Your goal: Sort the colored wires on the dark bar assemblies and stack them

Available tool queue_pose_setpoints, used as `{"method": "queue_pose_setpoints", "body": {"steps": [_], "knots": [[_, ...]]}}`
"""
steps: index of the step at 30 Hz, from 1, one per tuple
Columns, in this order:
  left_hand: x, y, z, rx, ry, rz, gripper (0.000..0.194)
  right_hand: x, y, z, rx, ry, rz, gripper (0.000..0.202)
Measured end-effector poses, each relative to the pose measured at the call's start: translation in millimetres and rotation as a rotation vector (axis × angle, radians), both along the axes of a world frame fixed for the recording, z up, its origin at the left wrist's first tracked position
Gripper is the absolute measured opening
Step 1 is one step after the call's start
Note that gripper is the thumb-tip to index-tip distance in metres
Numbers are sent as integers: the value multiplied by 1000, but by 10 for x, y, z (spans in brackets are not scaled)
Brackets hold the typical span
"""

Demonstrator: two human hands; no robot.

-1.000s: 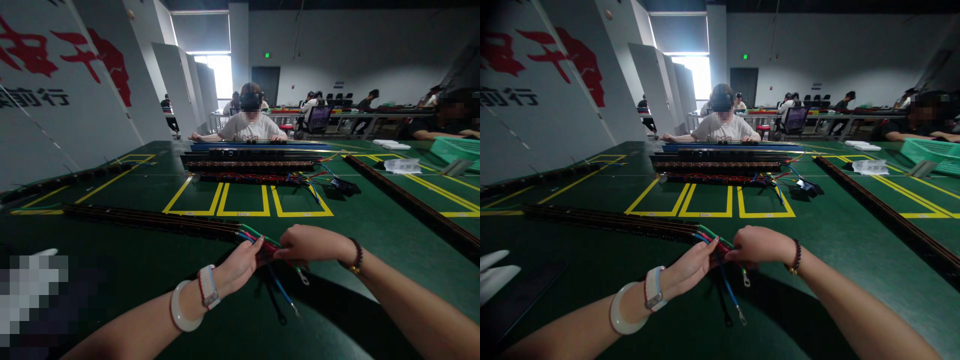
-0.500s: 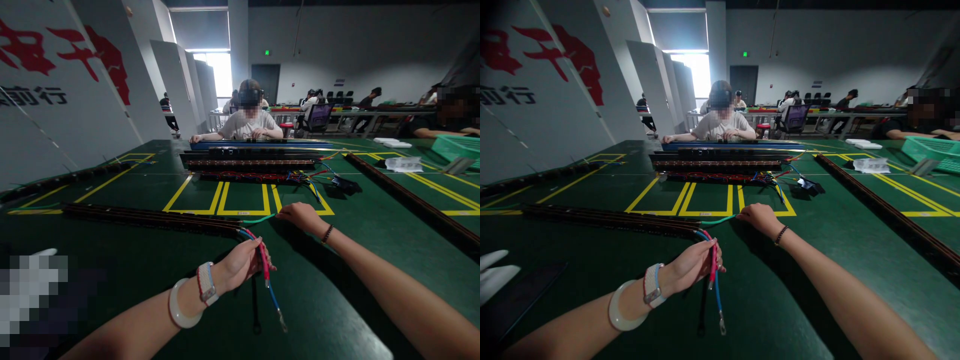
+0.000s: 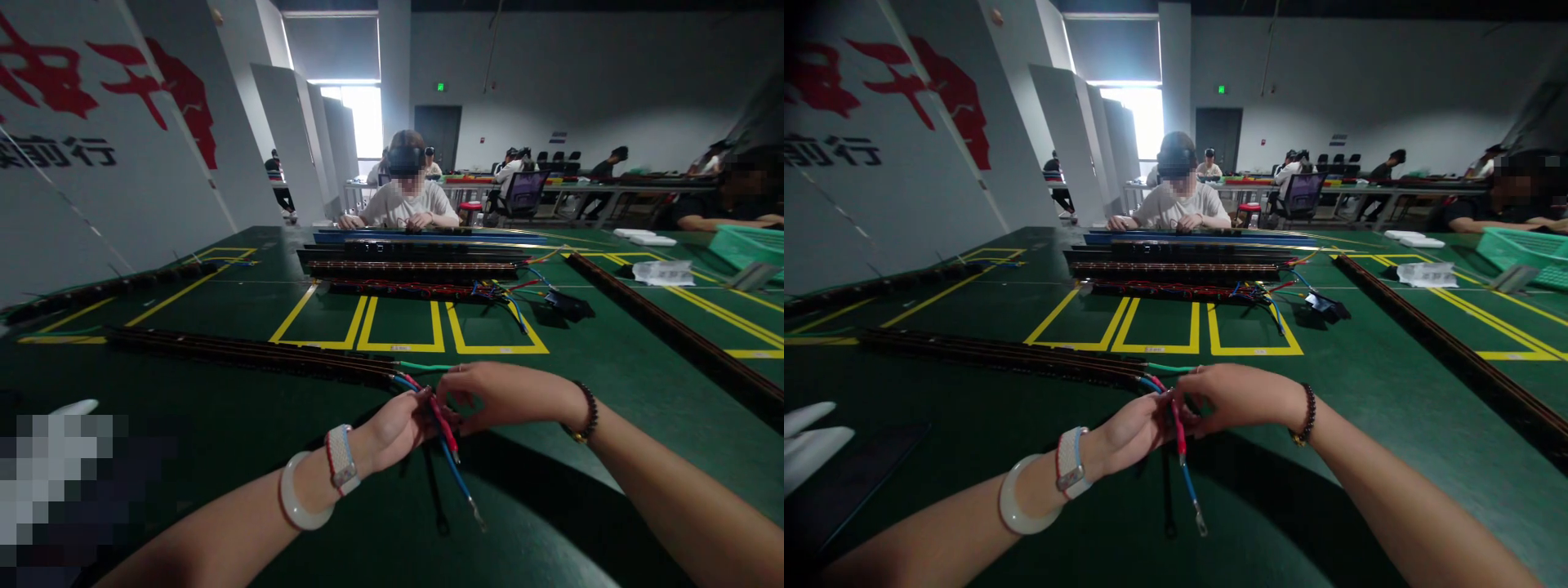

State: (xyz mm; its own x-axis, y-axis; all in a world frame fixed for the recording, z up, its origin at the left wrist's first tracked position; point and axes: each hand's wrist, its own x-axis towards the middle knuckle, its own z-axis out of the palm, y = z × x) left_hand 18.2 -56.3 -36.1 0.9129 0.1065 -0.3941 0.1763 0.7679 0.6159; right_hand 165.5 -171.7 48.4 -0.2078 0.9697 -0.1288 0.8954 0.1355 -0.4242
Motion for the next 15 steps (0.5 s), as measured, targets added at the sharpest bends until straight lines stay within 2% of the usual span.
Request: {"method": "queue_pose_setpoints", "body": {"steps": [2,5,10,12,15], "knots": [[8,7,-29,-22,-6,4,21,-98,11,14,-62,135,135,29],[-2,19,-23,-5,0,11,21,-78,57,-24,-63,205,179,19],[-28,-2,65,-30,-44,16,33,174,82,-51,32,291,37,29],[-20,-24,58,-20,-37,11,33,230,95,-74,106,292,-46,31],[4,-51,1,83,-27,7,28,202,176,-128,202,236,-194,37]]}}
